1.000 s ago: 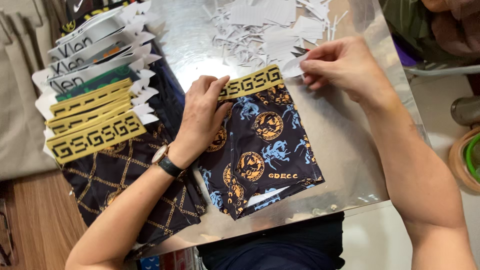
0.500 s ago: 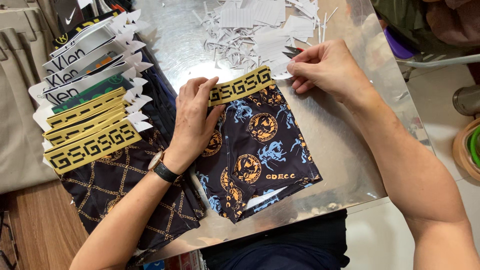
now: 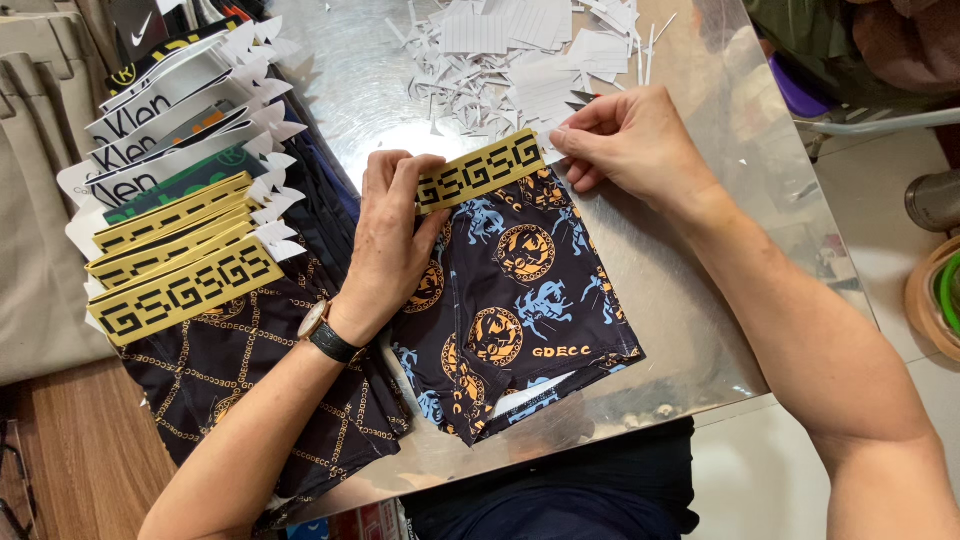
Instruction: The person trims white paper tags attached to the waistbands of patterned boxer briefs using red-handled scissors. They pick up each garment, cut the tag, and place the finished item on a growing stack on the table.
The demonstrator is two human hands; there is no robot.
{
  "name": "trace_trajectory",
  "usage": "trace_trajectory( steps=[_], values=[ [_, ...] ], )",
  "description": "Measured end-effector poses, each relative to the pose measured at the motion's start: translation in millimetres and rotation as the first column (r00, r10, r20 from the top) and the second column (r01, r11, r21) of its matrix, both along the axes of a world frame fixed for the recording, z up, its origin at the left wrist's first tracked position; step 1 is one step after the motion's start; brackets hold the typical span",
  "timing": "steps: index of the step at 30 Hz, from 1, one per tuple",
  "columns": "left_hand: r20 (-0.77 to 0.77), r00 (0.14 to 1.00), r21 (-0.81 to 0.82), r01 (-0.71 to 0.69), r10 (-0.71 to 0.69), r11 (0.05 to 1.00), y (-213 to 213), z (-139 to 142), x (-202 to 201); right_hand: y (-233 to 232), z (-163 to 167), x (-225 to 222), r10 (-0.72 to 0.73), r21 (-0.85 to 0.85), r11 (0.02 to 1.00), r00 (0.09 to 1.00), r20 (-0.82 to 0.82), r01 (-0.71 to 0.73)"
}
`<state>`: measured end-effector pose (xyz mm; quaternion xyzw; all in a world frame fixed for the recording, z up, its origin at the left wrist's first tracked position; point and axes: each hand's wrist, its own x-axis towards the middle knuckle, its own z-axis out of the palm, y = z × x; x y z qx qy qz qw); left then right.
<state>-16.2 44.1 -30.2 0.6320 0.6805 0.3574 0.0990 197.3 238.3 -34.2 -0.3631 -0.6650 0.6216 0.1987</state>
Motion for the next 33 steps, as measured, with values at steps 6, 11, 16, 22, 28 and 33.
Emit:
trace_trajectory(
  steps=[6, 11, 16, 22, 28, 33],
  values=[
    [-0.134, 0.991, 0.002, 0.016, -0.015, 1.0, 0, -4, -2, -6, 7, -4, -0.008, 0.076, 0.997, 0.998, 0.06, 0.003],
    [-0.187, 0.982, 0.005, -0.006, 0.007, 1.0, -2, -7, -7, -15, 15, -4, -0.071, 0.469, 0.883, 0.978, 0.194, -0.029],
    [-0.191, 0.982, -0.048, -0.015, 0.005, 0.999, -1, -11, -8, -25, 10, -7, -0.086, 0.651, 0.748, 0.955, 0.284, -0.126],
    [-0.123, 0.992, -0.03, -0.023, 0.019, 0.999, 0, -8, -7, -29, 9, -12, 0.03, 0.594, 0.796, 0.988, 0.155, -0.117],
    [-0.091, 0.996, 0.001, 0.004, -0.004, 1.0, -4, 9, -10, -31, 36, -1, 0.162, 0.519, 0.831, 0.98, 0.114, -0.198],
    [-0.188, 0.979, 0.046, 0.092, -0.082, 0.995, -9, 36, -15, -34, 78, 19, 0.209, 0.624, 0.735, 0.964, 0.162, -0.265]
  ],
)
